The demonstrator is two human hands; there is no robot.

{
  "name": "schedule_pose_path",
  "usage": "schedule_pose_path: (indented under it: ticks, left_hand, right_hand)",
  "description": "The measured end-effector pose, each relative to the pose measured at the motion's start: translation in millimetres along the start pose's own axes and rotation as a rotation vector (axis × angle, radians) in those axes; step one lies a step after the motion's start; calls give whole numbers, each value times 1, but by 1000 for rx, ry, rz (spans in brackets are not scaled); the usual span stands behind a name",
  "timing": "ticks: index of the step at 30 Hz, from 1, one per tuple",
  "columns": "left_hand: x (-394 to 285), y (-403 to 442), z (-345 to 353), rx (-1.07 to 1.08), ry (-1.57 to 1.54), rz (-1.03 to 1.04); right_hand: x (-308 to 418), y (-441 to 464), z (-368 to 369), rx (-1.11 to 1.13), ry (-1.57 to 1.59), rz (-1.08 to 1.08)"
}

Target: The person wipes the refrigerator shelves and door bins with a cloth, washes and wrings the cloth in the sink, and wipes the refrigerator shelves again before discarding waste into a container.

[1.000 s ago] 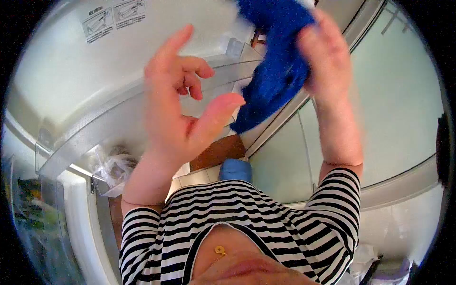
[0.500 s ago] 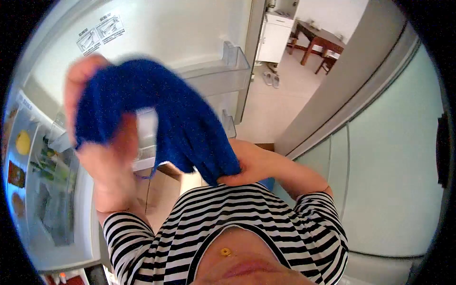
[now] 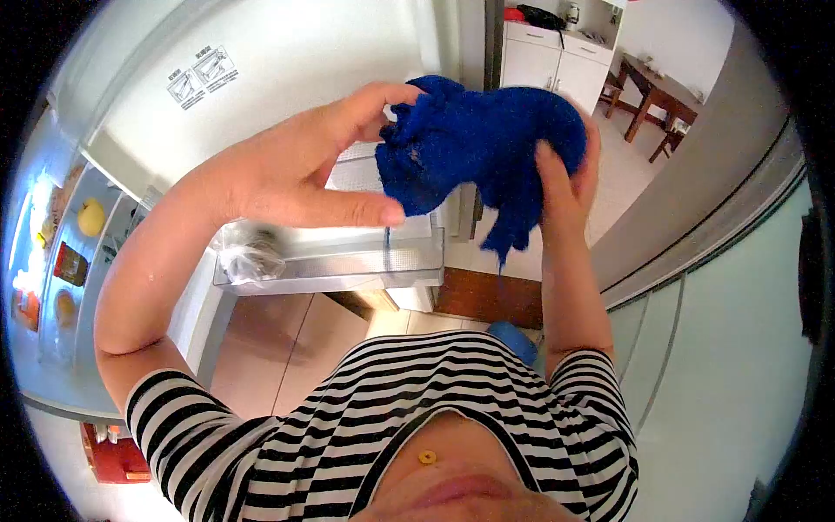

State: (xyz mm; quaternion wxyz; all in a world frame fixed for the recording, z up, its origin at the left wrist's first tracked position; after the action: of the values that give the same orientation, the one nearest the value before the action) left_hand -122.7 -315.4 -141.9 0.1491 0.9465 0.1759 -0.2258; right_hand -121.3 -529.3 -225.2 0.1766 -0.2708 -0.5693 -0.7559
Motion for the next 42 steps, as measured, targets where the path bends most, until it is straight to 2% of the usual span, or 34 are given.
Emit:
schedule_pose_path:
  ticks: [1, 3, 5, 6, 7, 13, 16, 19, 22, 24, 28, 30, 31, 33, 36, 42]
  left_hand:
    - [-3, 3, 2, 36, 13, 2]
    - [-7, 6, 6, 10, 91, 16]
    - [-18, 11, 6, 17, 370, -51]
    - [-19, 14, 6, 19, 414, -69]
    - [-18, 15, 4, 13, 419, -73]
    - [2, 15, 3, 42, 155, -85]
    - [0, 12, -3, 16, 14, 48]
    - [-9, 7, -3, 80, 105, 48]
    - [-10, 6, 0, -8, 278, 86]
    - [-6, 8, -1, 94, 455, -112]
    - [-12, 14, 3, 54, 578, 2]
    - [-7, 14, 1, 50, 354, 41]
    - [-3, 14, 1, 50, 355, 37]
    - [1, 14, 1, 19, 35, 75]
    - [6, 16, -2, 40, -83, -48]
    - [13, 20, 0, 45, -364, -31]
  right_hand:
    - [-1, 17, 4, 31, -39, -111]
    - [-26, 27, 14, 55, 50, -86]
    - [-46, 27, 37, 203, 201, 72]
    - [-48, 26, 41, 252, 69, -46]
    - [-49, 22, 43, 244, -148, -110]
    - [-47, 20, 59, 119, -73, -189]
    - [-57, 24, 59, 51, 57, -113]
    - [-65, 27, 54, 62, 71, -28]
    - [-58, 25, 51, 108, 51, -61]
    - [-55, 22, 52, 101, -39, -122]
    - [-56, 20, 57, 59, -50, -141]
    - [-57, 19, 58, 18, -45, -195]
    - [-56, 18, 60, 19, -41, -194]
    - [-53, 18, 62, -19, -5, -159]
    - [-55, 21, 62, -12, -27, -165]
    - [-58, 21, 61, -54, -6, -107]
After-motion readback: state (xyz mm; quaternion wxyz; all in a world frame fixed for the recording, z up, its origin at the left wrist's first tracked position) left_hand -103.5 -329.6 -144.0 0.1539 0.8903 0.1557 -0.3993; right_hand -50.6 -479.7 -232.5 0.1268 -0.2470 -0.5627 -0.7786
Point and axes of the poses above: each hand's wrist, its own y-axis towards the middle knuckle, its own z-axis out of the palm, x = y × z, the point moved 6 cm from there along y, towards the middle knuckle, and after that the axes turned 3 degrees about z, right-handed, at the moved point
